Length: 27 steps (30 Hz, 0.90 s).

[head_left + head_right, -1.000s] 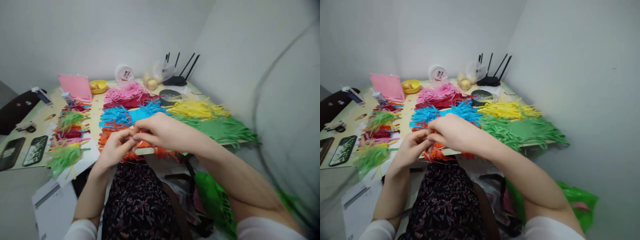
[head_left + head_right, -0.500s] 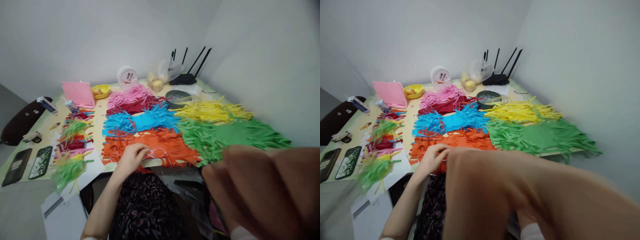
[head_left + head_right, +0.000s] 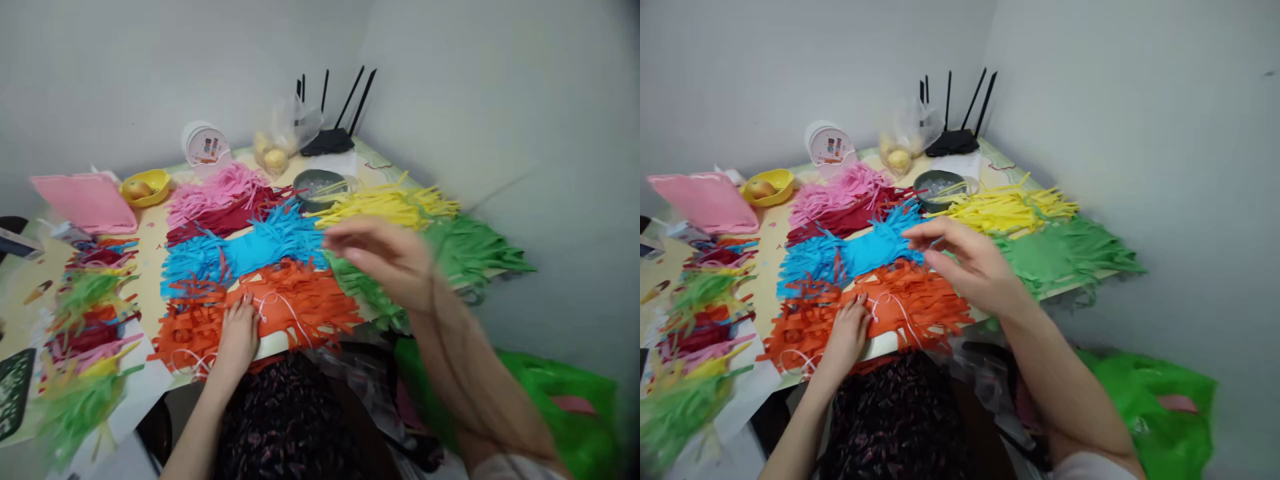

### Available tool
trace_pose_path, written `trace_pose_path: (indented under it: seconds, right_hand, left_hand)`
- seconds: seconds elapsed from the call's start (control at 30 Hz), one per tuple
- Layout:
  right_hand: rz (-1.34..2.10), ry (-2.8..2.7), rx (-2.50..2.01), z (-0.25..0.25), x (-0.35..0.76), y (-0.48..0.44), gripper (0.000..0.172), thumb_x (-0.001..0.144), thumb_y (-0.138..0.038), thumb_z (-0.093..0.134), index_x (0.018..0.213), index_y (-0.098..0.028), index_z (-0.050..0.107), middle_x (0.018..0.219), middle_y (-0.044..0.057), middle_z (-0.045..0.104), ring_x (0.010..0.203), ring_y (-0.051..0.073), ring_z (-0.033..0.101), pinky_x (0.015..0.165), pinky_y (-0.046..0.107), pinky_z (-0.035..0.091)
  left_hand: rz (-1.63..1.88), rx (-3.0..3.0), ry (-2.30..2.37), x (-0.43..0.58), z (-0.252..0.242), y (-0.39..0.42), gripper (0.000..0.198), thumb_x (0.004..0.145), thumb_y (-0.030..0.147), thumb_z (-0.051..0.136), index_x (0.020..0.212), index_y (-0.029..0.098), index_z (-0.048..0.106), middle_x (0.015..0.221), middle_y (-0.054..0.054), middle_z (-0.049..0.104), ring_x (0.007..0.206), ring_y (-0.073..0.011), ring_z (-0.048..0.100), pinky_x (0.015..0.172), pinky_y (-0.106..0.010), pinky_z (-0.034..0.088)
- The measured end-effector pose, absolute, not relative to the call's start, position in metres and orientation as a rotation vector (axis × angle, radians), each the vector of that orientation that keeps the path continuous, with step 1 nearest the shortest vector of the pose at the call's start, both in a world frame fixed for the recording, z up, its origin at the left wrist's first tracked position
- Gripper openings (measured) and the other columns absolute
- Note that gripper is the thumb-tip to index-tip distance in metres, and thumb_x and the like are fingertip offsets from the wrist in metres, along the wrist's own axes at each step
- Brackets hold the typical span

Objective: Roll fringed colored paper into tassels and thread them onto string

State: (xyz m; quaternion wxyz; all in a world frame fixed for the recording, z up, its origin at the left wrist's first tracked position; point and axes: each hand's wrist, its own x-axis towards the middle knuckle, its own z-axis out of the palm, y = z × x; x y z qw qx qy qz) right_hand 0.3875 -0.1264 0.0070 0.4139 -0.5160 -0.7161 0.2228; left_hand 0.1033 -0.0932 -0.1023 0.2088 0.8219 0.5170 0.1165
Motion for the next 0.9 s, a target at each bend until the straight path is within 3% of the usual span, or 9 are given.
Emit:
trace_pose_path:
  seconds: [0.1,0.2,0.3,0.4,0.6,0.77,0.9]
  right_hand:
    - [0.350,-1.924,-1.692,-0.045,0.398,-0.095,0.034,0.093,-0.027,0.050,0.122,-0.017,0.065,0.125,0.016,0.066,0.117,0.031,0.057,0.100,0.049,0.046]
    - [0.194,-1.984,-2.031,-0.092,0.414,-0.095,0.041,0.087,-0.023,0.055,0.126,-0.014,0.065,0.136,0.020,0.060,0.125,0.040,0.049,0.097,0.058,0.045]
    - [0.152,-1.919,-2.068,-0.112,0.437,-0.101,0.046,0.085,-0.012,0.047,0.128,-0.012,0.063,0.129,0.019,0.064,0.119,0.036,0.054,0.098,0.052,0.046]
    - [0.129,-1.829,-2.062,-0.112,0.460,-0.102,0.049,0.085,-0.008,0.040,0.127,-0.013,0.064,0.121,0.016,0.069,0.113,0.030,0.059,0.100,0.045,0.047]
    - [0.142,-1.722,-2.041,-0.106,0.482,-0.100,0.042,0.090,-0.017,0.040,0.120,-0.016,0.068,0.119,0.012,0.072,0.109,0.027,0.065,0.095,0.042,0.051]
    - [0.006,-1.697,-2.038,-0.088,0.465,-0.095,0.039,0.096,-0.041,0.046,0.117,-0.020,0.072,0.128,0.013,0.067,0.117,0.034,0.057,0.101,0.052,0.044]
    - [-0.013,-1.851,-2.058,-0.076,0.446,-0.063,0.041,0.099,-0.031,0.038,0.124,-0.016,0.068,0.130,0.015,0.066,0.118,0.034,0.054,0.102,0.054,0.041]
  left_hand:
    - [0.295,2.333,1.447,0.102,-0.104,-0.092,0.022,0.096,0.019,0.042,0.090,0.015,0.063,0.144,-0.016,0.055,0.135,-0.0337,0.049,0.109,-0.059,0.040]
    - [0.322,2.368,1.450,0.102,-0.109,-0.091,0.021,0.096,0.020,0.043,0.089,0.016,0.062,0.143,-0.015,0.057,0.136,-0.0333,0.049,0.108,-0.058,0.043]
    - [0.354,2.393,1.459,0.101,-0.112,-0.091,0.022,0.096,0.020,0.042,0.090,0.017,0.063,0.142,-0.015,0.058,0.135,-0.0326,0.050,0.108,-0.057,0.043]
    - [0.365,2.408,1.449,0.101,-0.113,-0.091,0.022,0.096,0.020,0.042,0.093,0.017,0.063,0.142,-0.014,0.058,0.134,-0.0325,0.050,0.108,-0.058,0.044]
    - [0.341,2.432,1.423,0.100,-0.112,-0.089,0.023,0.097,0.022,0.041,0.086,0.018,0.061,0.141,-0.014,0.059,0.133,-0.0342,0.051,0.105,-0.057,0.046]
    - [0.349,2.508,1.411,0.102,-0.100,-0.089,0.021,0.096,0.020,0.042,0.087,0.018,0.062,0.134,-0.015,0.064,0.124,-0.0334,0.058,0.102,-0.053,0.049]
    - [0.424,2.615,1.369,0.129,-0.073,-0.082,0.022,0.097,0.021,0.042,0.094,0.018,0.063,0.129,-0.013,0.067,0.115,-0.0304,0.063,0.099,-0.049,0.051]
